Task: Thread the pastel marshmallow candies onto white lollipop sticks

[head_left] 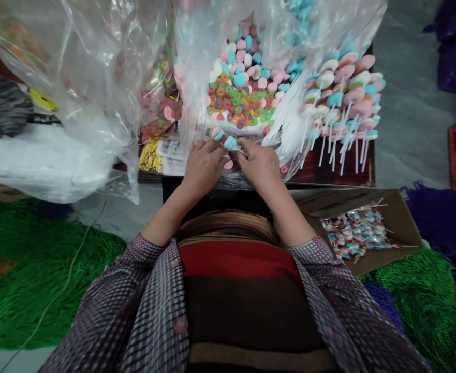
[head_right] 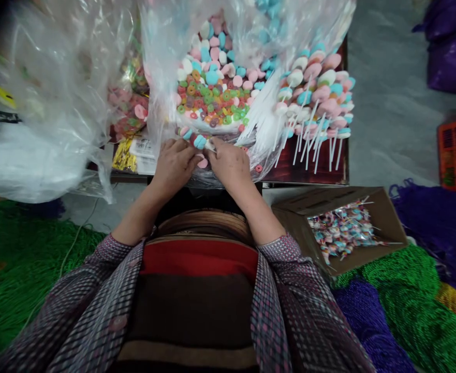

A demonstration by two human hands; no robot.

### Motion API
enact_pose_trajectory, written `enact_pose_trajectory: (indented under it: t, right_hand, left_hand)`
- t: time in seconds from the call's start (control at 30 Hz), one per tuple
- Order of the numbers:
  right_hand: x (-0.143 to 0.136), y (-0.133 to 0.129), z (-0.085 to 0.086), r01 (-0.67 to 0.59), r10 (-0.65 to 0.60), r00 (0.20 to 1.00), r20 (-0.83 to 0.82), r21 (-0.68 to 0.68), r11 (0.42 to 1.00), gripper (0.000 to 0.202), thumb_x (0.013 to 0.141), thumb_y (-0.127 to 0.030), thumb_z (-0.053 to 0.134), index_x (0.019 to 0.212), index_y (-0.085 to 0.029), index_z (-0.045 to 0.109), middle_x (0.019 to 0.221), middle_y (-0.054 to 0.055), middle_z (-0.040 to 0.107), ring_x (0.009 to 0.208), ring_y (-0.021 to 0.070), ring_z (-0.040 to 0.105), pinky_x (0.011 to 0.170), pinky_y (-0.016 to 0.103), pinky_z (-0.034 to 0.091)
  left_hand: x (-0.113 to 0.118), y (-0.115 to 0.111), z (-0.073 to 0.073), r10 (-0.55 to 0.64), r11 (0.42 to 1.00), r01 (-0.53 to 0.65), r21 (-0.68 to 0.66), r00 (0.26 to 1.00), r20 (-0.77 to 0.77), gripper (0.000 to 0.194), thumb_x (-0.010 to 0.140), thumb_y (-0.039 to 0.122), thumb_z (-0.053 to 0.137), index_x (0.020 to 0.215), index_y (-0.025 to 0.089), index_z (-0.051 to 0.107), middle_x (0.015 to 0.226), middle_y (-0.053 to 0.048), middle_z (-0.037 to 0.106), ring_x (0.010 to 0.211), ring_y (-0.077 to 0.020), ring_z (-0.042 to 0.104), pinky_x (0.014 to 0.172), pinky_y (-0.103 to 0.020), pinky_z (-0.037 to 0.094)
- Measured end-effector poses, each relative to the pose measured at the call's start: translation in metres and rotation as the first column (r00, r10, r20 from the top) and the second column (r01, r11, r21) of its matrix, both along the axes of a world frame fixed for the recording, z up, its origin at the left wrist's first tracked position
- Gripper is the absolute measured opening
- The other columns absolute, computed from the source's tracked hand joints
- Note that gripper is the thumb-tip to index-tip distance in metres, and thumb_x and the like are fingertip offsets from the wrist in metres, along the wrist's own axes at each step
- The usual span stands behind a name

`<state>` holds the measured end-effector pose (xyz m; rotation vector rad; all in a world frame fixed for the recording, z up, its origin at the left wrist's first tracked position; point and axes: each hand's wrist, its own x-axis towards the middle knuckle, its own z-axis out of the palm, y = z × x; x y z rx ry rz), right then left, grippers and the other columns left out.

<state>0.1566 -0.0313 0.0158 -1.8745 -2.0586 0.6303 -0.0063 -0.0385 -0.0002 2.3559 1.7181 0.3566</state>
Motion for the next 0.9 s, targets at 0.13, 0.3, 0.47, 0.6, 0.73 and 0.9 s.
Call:
enact_pose_trajectory:
  t: [0.13, 0.3, 0.47, 0.6, 0.73, 0.9]
  right_hand:
    - [-0.003, 0.002, -0.004, 0.007, -0.007, 0.999, 0.031, -0.005, 1.000, 0.033, 0.099, -0.029, 0.055, 0.121, -0.021, 0.078, 0.094, 0.011, 0.081, 0.090, 0.0280, 0.072, 0.079, 0.036, 0.048]
    - [0.004, 0.001, -0.011, 0.013, -0.009, 0.996, -0.089, 0.053, 0.999, 0.032, 0.098, -0.026, 0.056, 0.119, -0.022, 0.079, 0.098, 0.010, 0.082, 0.093, 0.0282, 0.072, 0.081, 0.036, 0.049]
    - [0.001, -0.017, -0.002, -0.031, 0.028, 0.998, -0.054, -0.049, 0.998, 0.028, 0.099, -0.032, 0.059, 0.114, -0.022, 0.080, 0.097, 0.012, 0.082, 0.089, 0.0291, 0.073, 0.077, 0.036, 0.048]
    - [-0.010, -0.025, 0.002, -0.020, 0.031, 0.996, 0.085, -0.137, 0.990, 0.035, 0.101, -0.034, 0.057, 0.126, -0.019, 0.075, 0.096, 0.017, 0.080, 0.088, 0.0319, 0.073, 0.077, 0.038, 0.047]
    - [-0.010, -0.021, -0.007, 0.017, -0.017, 1.000, -0.001, -0.116, 0.993, 0.027, 0.097, -0.030, 0.061, 0.115, -0.016, 0.076, 0.092, 0.015, 0.078, 0.085, 0.0298, 0.071, 0.077, 0.038, 0.047]
    - [0.008, -0.017, -0.021, 0.164, -0.165, 0.823, -0.543, -0.050, 0.985, 0.010, 0.087, -0.030, 0.070, 0.085, -0.020, 0.068, 0.072, -0.001, 0.064, 0.067, 0.0147, 0.056, 0.067, 0.028, 0.045]
  left_hand:
    - [-0.008, 0.007, -0.017, -0.022, 0.998, 0.014, 0.069, 0.992, 0.125, 0.018, 0.101, 0.031, 0.057, 0.092, 0.023, 0.071, 0.104, -0.009, 0.074, 0.104, -0.0285, 0.064, 0.098, -0.044, 0.047]
    - [-0.015, 0.012, -0.027, -0.045, 0.995, 0.019, 0.095, 0.961, 0.273, 0.018, 0.100, 0.031, 0.057, 0.090, 0.025, 0.071, 0.096, -0.007, 0.073, 0.103, -0.0272, 0.064, 0.099, -0.043, 0.047]
    - [-0.016, 0.008, -0.015, -0.034, 0.996, 0.053, -0.074, 0.972, 0.234, 0.012, 0.095, 0.030, 0.066, 0.093, 0.019, 0.072, 0.112, -0.014, 0.073, 0.131, -0.0372, 0.059, 0.117, -0.053, 0.040]
    - [-0.013, 0.006, -0.012, -0.031, 0.996, 0.048, -0.076, 0.978, 0.207, 0.011, 0.091, 0.027, 0.073, 0.095, 0.017, 0.071, 0.122, -0.016, 0.072, 0.142, -0.0408, 0.053, 0.123, -0.056, 0.036]
    - [-0.013, 0.007, -0.018, -0.043, 0.998, 0.050, -0.024, 0.970, 0.239, 0.010, 0.093, 0.026, 0.070, 0.098, 0.018, 0.071, 0.123, -0.015, 0.072, 0.140, -0.0379, 0.055, 0.122, -0.054, 0.038]
    - [-0.019, 0.011, -0.014, 0.011, 0.997, 0.032, -0.063, 0.812, 0.584, 0.018, 0.094, 0.041, 0.071, 0.094, 0.022, 0.070, 0.098, -0.007, 0.074, 0.106, -0.0250, 0.069, 0.100, -0.040, 0.054]
